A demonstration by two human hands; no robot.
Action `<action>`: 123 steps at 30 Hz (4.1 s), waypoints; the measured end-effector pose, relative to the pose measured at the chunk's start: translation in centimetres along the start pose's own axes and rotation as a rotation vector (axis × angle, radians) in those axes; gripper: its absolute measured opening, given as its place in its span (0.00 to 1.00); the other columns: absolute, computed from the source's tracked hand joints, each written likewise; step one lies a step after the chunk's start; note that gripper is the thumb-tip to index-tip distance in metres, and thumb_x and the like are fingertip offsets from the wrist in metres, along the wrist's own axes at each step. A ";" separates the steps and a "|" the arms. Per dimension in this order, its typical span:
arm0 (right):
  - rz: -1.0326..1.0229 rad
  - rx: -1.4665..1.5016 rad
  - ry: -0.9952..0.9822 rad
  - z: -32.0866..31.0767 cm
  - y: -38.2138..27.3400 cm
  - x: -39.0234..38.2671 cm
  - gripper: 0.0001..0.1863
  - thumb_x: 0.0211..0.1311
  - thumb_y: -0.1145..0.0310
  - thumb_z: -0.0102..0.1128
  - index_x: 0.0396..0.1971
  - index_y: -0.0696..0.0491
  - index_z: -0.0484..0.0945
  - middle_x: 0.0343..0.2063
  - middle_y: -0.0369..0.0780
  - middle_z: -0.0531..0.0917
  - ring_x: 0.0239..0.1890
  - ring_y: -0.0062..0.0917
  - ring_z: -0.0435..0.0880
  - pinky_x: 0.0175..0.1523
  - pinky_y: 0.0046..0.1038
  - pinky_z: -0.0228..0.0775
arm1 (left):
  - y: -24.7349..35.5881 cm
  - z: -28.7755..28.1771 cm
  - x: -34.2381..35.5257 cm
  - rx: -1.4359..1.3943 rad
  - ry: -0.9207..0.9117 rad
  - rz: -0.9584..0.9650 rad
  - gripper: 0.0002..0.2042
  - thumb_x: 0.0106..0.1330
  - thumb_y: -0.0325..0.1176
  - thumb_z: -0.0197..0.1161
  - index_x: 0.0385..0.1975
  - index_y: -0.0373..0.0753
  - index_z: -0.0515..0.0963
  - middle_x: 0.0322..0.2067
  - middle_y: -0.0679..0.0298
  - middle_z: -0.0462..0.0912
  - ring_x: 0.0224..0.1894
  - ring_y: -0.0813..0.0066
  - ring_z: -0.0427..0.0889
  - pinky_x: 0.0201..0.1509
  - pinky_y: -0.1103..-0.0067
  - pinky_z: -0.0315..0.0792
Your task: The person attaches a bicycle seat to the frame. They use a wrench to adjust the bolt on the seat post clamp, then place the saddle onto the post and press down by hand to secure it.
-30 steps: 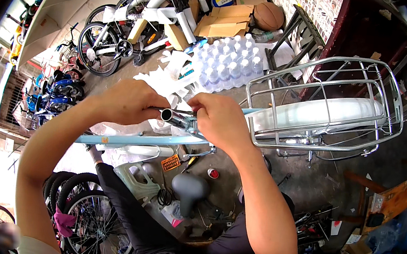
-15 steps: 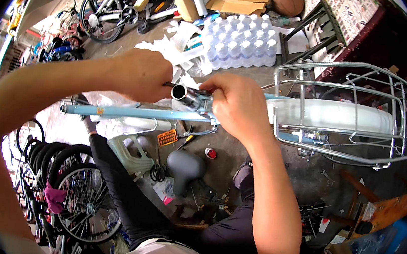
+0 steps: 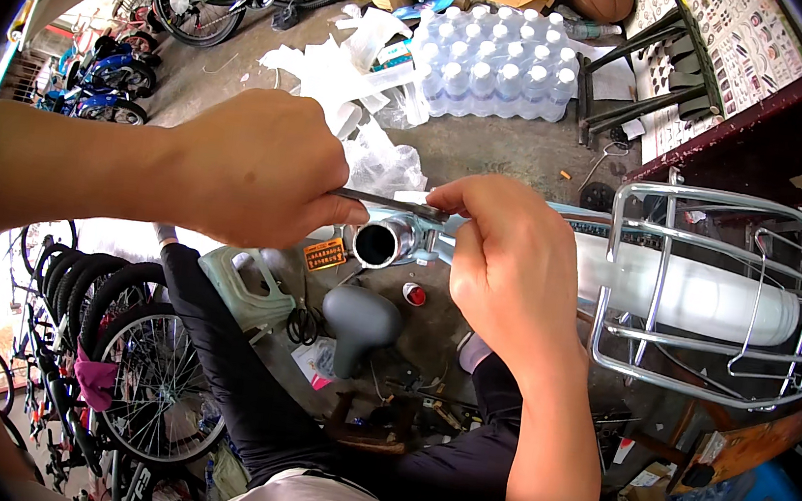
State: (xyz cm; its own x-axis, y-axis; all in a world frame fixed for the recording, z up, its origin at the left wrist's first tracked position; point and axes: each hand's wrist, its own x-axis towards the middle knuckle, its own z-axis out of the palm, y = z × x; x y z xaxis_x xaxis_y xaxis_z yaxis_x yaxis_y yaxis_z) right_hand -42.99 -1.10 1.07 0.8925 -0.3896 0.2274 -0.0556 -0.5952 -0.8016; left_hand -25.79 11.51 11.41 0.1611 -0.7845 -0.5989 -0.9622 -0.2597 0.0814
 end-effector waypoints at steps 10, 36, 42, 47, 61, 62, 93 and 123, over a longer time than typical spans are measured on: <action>-0.035 -0.052 -0.030 -0.1 -0.5 0.5 0.11 0.48 0.83 0.50 0.30 0.57 0.80 0.27 0.43 0.82 0.30 0.41 0.79 0.38 0.40 0.71 | 0.1 -0.7 -0.5 -0.003 -0.124 -0.024 0.22 0.70 0.46 0.59 0.18 0.35 0.83 0.16 0.51 0.78 0.24 0.46 0.81 0.33 0.59 0.75; -0.062 -0.078 -0.042 0.1 -0.8 1.2 0.12 0.42 0.84 0.51 0.28 0.57 0.80 0.26 0.43 0.82 0.32 0.41 0.81 0.41 0.39 0.72 | -1.2 -0.3 -0.9 -0.060 -0.049 0.092 0.20 0.68 0.44 0.60 0.19 0.37 0.83 0.17 0.50 0.80 0.23 0.46 0.82 0.31 0.59 0.76; -0.095 -0.120 -0.029 -0.8 -0.2 1.0 0.12 0.43 0.84 0.53 0.29 0.56 0.79 0.26 0.43 0.81 0.33 0.43 0.80 0.40 0.41 0.69 | -2.8 1.7 0.9 -0.051 -0.011 0.160 0.22 0.71 0.49 0.56 0.23 0.38 0.84 0.21 0.51 0.82 0.26 0.47 0.82 0.32 0.59 0.76; -0.027 -0.098 -0.038 -0.1 -0.5 0.9 0.10 0.46 0.83 0.52 0.28 0.56 0.80 0.27 0.44 0.82 0.35 0.42 0.81 0.43 0.42 0.71 | -3.1 2.5 0.6 -0.028 0.004 0.171 0.24 0.73 0.53 0.52 0.29 0.39 0.85 0.24 0.51 0.84 0.29 0.46 0.84 0.35 0.58 0.78; -0.028 -0.050 -0.017 0.6 0.2 0.9 0.10 0.50 0.80 0.50 0.29 0.56 0.81 0.29 0.45 0.83 0.35 0.44 0.82 0.42 0.43 0.73 | -1.1 1.5 0.6 0.115 -0.099 0.023 0.31 0.74 0.60 0.47 0.32 0.37 0.86 0.29 0.54 0.86 0.34 0.51 0.86 0.37 0.60 0.79; -0.020 -0.044 -0.017 0.6 0.1 1.0 0.10 0.51 0.81 0.50 0.30 0.56 0.81 0.29 0.45 0.83 0.35 0.43 0.83 0.41 0.42 0.73 | -1.2 1.5 0.7 0.108 -0.099 0.028 0.31 0.74 0.60 0.47 0.32 0.37 0.86 0.29 0.54 0.86 0.34 0.51 0.86 0.37 0.60 0.79; -0.071 0.006 0.020 0.5 1.0 0.8 0.10 0.48 0.81 0.49 0.28 0.56 0.80 0.28 0.47 0.82 0.35 0.46 0.82 0.40 0.43 0.72 | -6.1 9.8 4.3 -0.221 0.433 0.401 0.12 0.62 0.39 0.62 0.21 0.38 0.76 0.17 0.53 0.77 0.22 0.49 0.79 0.28 0.60 0.71; 0.032 -0.002 0.012 1.8 1.7 1.1 0.11 0.53 0.78 0.48 0.27 0.55 0.81 0.25 0.46 0.85 0.31 0.42 0.84 0.39 0.40 0.74 | -5.5 12.8 5.7 -0.113 0.460 0.155 0.07 0.55 0.37 0.61 0.24 0.42 0.82 0.23 0.53 0.83 0.28 0.48 0.82 0.35 0.58 0.75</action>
State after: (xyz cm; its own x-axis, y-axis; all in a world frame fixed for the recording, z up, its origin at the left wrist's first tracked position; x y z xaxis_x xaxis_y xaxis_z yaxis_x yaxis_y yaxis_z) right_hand -41.35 -1.26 -0.99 0.8847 -0.4172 0.2081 -0.0851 -0.5834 -0.8077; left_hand -22.40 15.64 -2.63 0.1223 -0.9793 -0.1613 -0.9569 -0.1595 0.2427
